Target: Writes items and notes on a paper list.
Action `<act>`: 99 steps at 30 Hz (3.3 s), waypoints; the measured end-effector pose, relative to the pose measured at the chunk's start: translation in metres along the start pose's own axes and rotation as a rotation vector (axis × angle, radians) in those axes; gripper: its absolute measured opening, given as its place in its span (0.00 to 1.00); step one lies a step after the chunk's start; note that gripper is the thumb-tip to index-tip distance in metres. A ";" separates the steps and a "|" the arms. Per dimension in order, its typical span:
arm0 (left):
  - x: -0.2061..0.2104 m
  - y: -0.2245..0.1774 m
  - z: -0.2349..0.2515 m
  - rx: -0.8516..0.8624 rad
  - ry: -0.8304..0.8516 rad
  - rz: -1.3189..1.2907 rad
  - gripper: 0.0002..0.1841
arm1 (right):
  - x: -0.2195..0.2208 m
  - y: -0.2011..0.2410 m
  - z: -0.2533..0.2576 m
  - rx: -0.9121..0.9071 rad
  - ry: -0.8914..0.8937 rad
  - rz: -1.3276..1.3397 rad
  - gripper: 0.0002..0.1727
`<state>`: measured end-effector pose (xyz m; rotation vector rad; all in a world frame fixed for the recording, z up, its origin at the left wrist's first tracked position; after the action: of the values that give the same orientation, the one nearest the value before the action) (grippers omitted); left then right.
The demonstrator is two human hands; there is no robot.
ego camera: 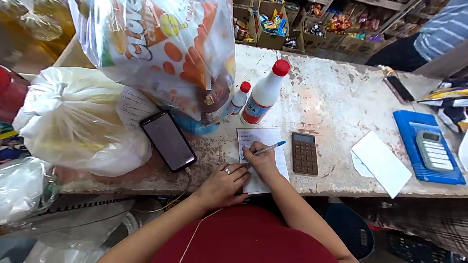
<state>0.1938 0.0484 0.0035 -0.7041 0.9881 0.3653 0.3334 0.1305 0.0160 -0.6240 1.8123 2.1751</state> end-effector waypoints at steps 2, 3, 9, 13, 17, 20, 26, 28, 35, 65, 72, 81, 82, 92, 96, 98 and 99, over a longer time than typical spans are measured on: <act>0.000 0.000 0.000 0.001 -0.006 0.001 0.28 | 0.001 0.000 0.000 -0.007 0.003 -0.011 0.19; 0.000 0.000 0.000 0.003 -0.008 0.004 0.28 | 0.001 0.000 -0.001 -0.010 0.006 -0.020 0.19; 0.001 0.001 0.000 0.005 -0.007 0.008 0.27 | 0.003 0.001 -0.001 -0.003 0.005 -0.003 0.19; 0.000 0.001 0.000 0.006 -0.003 0.006 0.28 | 0.002 0.002 -0.001 0.005 -0.010 -0.004 0.19; 0.000 0.001 0.000 0.000 0.005 0.012 0.28 | 0.002 0.000 0.000 -0.011 -0.006 -0.014 0.19; 0.000 0.001 0.000 -0.002 0.009 0.009 0.28 | 0.002 -0.002 0.000 -0.025 0.022 0.004 0.19; 0.000 0.000 0.000 -0.002 0.014 -0.009 0.27 | 0.003 -0.001 -0.001 -0.022 0.029 -0.034 0.19; 0.000 0.001 0.001 -0.004 0.012 -0.006 0.27 | 0.003 -0.001 -0.001 -0.030 0.029 -0.047 0.19; 0.001 0.001 0.001 -0.013 0.021 0.000 0.29 | -0.027 0.000 -0.005 -0.001 -0.057 0.206 0.12; 0.001 0.003 0.001 -0.015 0.020 -0.016 0.29 | -0.030 -0.011 -0.008 0.094 -0.101 -0.117 0.20; 0.001 0.002 0.001 -0.016 0.022 -0.020 0.29 | -0.030 -0.010 -0.008 0.115 -0.105 -0.152 0.20; 0.001 0.002 0.001 -0.015 0.023 -0.017 0.29 | -0.031 -0.010 -0.008 0.102 -0.105 -0.128 0.21; 0.001 0.002 0.001 -0.014 0.023 -0.017 0.29 | -0.031 -0.009 -0.008 0.108 -0.107 -0.129 0.20; 0.000 0.002 0.000 -0.015 0.018 -0.003 0.29 | -0.033 -0.008 -0.008 0.104 -0.107 -0.123 0.18; -0.001 0.001 0.000 -0.009 0.022 -0.033 0.29 | -0.037 -0.009 -0.009 0.075 -0.191 -0.017 0.13; -0.002 0.002 -0.001 -0.013 0.036 -0.058 0.29 | -0.033 -0.008 -0.009 0.001 -0.186 0.008 0.08; -0.003 0.002 -0.001 -0.014 0.039 -0.064 0.29 | -0.032 -0.007 -0.009 -0.034 -0.180 0.013 0.08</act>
<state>0.1908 0.0494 0.0047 -0.7565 0.9988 0.3040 0.3658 0.1260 0.0231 -0.4094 1.6953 2.1960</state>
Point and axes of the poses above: each hand's wrist, its own z-axis towards the middle knuckle, its own x-axis out of the palm, y = z × x, the point moved 5 cm from there along z, towards the middle knuckle, and after that the axes turned 3 degrees about -x, right-handed, at the moved point
